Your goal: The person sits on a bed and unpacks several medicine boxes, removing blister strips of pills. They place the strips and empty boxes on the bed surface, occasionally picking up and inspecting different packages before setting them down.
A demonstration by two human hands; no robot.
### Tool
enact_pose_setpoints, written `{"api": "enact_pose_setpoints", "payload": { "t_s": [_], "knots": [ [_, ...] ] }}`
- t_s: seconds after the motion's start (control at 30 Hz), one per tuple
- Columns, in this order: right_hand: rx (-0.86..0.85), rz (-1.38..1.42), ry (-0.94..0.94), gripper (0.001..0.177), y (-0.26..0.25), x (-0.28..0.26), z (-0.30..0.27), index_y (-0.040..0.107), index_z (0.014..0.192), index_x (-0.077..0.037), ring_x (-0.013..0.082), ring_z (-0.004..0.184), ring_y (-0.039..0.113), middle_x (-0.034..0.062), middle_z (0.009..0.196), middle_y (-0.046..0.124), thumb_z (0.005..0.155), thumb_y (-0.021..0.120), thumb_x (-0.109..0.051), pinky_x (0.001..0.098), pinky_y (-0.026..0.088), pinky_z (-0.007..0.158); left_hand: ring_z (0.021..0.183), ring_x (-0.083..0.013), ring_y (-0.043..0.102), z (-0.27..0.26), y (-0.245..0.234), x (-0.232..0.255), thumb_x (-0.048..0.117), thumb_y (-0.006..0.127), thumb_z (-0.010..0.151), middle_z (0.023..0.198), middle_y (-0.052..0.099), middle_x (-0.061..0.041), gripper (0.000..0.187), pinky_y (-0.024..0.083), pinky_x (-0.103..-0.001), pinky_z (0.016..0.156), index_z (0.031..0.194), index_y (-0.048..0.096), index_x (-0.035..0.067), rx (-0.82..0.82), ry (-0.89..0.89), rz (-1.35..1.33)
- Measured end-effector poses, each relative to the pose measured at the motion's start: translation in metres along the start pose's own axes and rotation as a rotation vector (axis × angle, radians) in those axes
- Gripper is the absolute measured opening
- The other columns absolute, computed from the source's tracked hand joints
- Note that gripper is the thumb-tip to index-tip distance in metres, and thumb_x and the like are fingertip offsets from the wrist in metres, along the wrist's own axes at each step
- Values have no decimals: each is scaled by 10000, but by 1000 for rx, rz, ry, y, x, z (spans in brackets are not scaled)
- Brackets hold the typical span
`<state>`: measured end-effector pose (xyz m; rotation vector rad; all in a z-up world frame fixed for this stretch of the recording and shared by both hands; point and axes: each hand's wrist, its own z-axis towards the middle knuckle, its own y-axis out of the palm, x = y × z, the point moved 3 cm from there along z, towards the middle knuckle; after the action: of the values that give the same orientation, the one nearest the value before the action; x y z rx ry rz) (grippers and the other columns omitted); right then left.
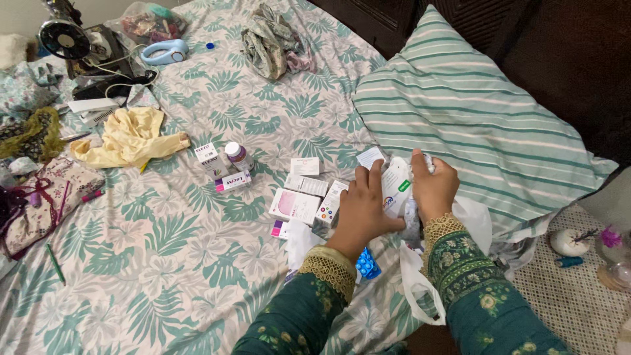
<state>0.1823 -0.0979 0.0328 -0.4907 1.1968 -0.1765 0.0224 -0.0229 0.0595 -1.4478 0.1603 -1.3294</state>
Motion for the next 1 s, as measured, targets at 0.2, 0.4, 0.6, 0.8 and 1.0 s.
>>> {"api": "enact_pose_setpoints", "payload": {
  "t_s": [0.2, 0.4, 0.6, 0.8, 1.0],
  "knots": [
    [-230, 622, 313, 455, 17, 1, 4, 741, 1079, 16, 91, 793, 601, 15, 944, 715, 1019, 696, -433, 272, 500, 708, 1139, -464, 540, 1, 20, -15, 414, 884, 539, 1376, 458, -247, 1383, 523, -526, 914, 1612, 133, -30, 60, -31, -146],
    [-507, 1052, 606, 469, 9, -24, -12, 661, 1215, -46, 171, 908, 685, 45, 1049, 714, 999, 583, -454, 329, 573, 809, 1404, -464, 443, 23, 42, -56, 363, 923, 671, 1492, 434, -290, 1041, 407, -485, 1163, 1506, 428, -12, -29, 185, -495],
    [-668, 926, 260, 461, 45, -26, -45, 618, 1377, -69, 148, 1044, 646, 71, 1229, 693, 1004, 610, -341, 304, 533, 876, 1133, -273, 612, 41, 60, -46, 294, 672, 838, 1300, 587, -132, 687, 529, -398, 947, 1457, 409, 160, 180, -363, -1680],
    [-770, 388, -372, 463, 30, -58, -61, 600, 1403, -53, 149, 1253, 570, 90, 1335, 665, 1001, 659, -275, 298, 422, 1061, 974, -286, 644, 61, 77, -101, 490, 541, 992, 1153, 605, -141, 494, 557, -452, 807, 1303, 504, 107, 440, -496, -1940],
    [-768, 301, -392, 414, 17, -49, -55, 772, 1198, -100, 195, 1110, 691, 85, 1193, 734, 791, 760, -30, 302, 527, 940, 1003, -315, 721, 78, 61, -132, 531, 469, 960, 1223, 687, -131, 592, 582, -474, 856, 1319, 551, 68, 460, -722, -2109]
  ]
}}
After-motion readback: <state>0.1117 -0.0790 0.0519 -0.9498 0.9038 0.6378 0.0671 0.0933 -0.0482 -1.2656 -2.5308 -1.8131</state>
